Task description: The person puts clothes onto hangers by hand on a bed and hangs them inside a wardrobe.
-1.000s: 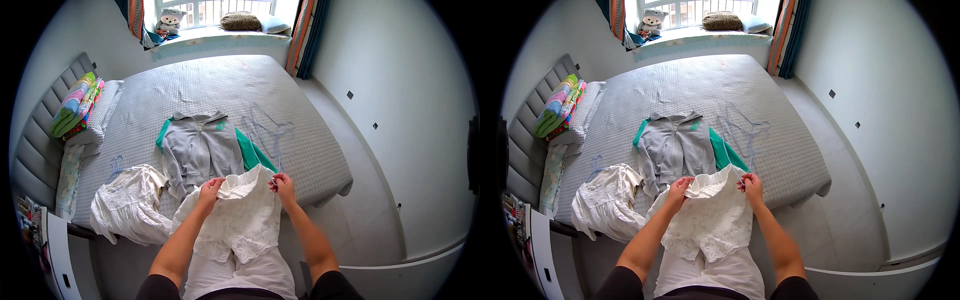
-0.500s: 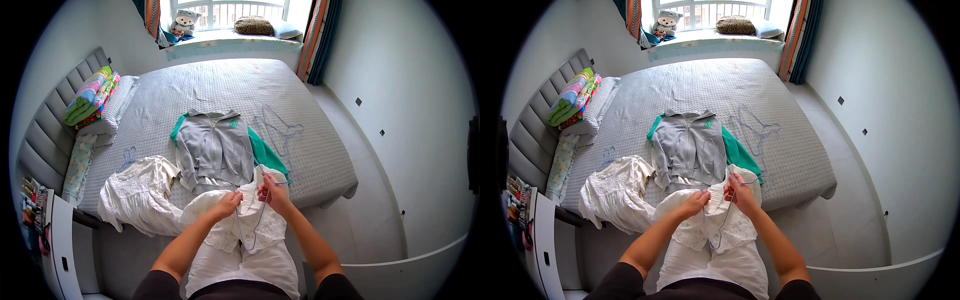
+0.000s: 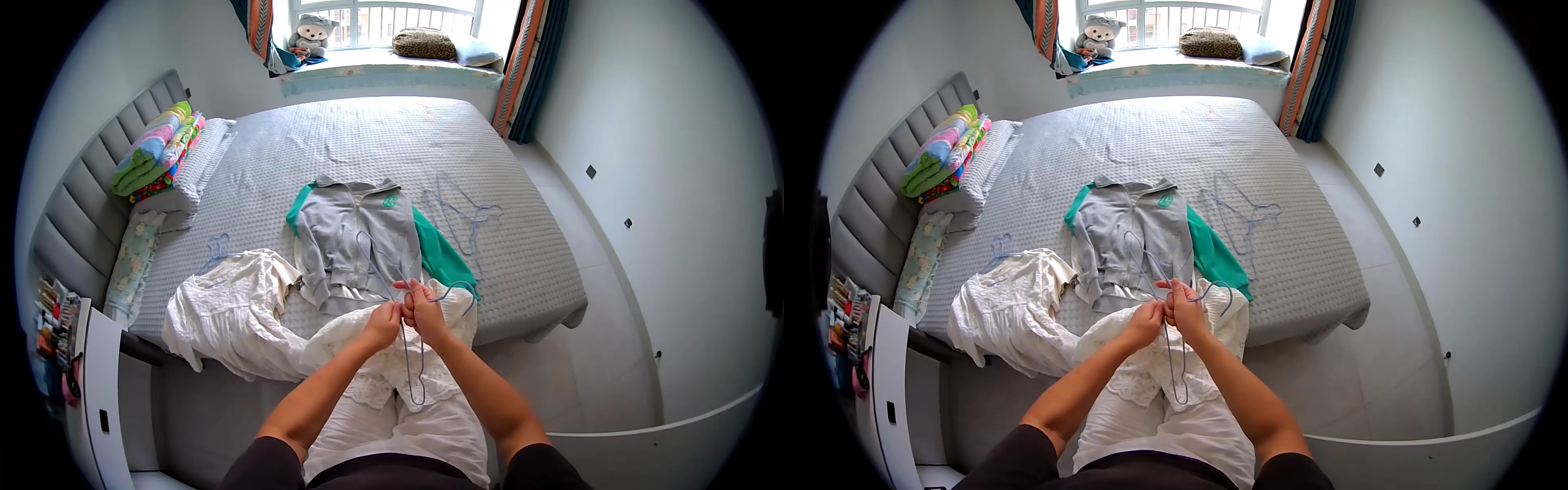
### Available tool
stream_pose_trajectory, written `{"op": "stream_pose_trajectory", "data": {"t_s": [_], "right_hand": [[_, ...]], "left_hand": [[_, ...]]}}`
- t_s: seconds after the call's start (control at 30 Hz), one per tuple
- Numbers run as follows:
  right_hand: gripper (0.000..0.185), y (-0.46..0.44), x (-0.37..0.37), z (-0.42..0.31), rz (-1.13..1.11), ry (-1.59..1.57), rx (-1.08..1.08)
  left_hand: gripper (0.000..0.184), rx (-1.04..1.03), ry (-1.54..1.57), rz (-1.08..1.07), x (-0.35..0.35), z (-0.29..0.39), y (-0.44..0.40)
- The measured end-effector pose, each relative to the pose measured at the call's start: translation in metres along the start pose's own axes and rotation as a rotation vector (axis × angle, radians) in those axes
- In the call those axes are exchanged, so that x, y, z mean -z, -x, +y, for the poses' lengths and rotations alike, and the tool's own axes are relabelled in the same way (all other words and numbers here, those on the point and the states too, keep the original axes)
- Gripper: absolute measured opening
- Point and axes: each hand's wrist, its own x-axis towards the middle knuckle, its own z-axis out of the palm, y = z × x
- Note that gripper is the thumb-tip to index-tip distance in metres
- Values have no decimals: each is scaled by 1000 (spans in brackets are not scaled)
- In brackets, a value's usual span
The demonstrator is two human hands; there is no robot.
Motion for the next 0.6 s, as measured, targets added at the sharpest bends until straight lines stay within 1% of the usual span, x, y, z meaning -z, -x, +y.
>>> {"op": "stream_pose_trajectory", "data": {"t_s": [0.03,0.1,0.13,0.17,0.2,0.23,0.27,0.3,0.33,0.37,0.4,0.43,0.47,0.53,0.57,0.6], "right_hand": [[38,-1,4,1,-12,-6,-10],[38,-6,18,-9,36,-65,-73],[38,-8,29,-16,59,-95,-104],[35,-9,44,-21,53,-57,-69],[36,-7,41,-28,67,3,-23],[36,1,34,-37,83,61,20],[37,6,31,-43,100,119,62],[34,4,40,-43,22,191,74],[34,-2,44,-35,-39,455,251],[34,-9,46,-24,-101,716,425],[34,-10,41,-19,-164,976,600],[39,11,17,-35,-166,1060,275],[41,-4,35,-8,-276,1134,491],[28,13,18,-14,-177,1501,547],[25,12,19,-15,-109,1550,499],[22,10,21,-17,-43,1597,451]], "left_hand": [[32,17,26,-17,1,-1,1],[27,50,78,-48,7,-1,4],[23,65,121,-100,14,-4,4],[19,80,164,-152,23,-9,4],[15,91,207,-200,32,-12,2],[16,217,213,-197,45,5,8],[19,158,184,-174,53,8,11],[23,97,154,-151,62,9,12],[26,36,123,-128,69,19,14],[31,55,178,-129,74,31,17],[31,22,222,-119,74,32,19],[32,-13,265,-111,75,33,21],[33,-49,308,-101,76,35,23],[33,-91,288,9,83,51,29],[33,-114,277,65,88,61,33],[32,-167,133,136,96,73,36]]}}
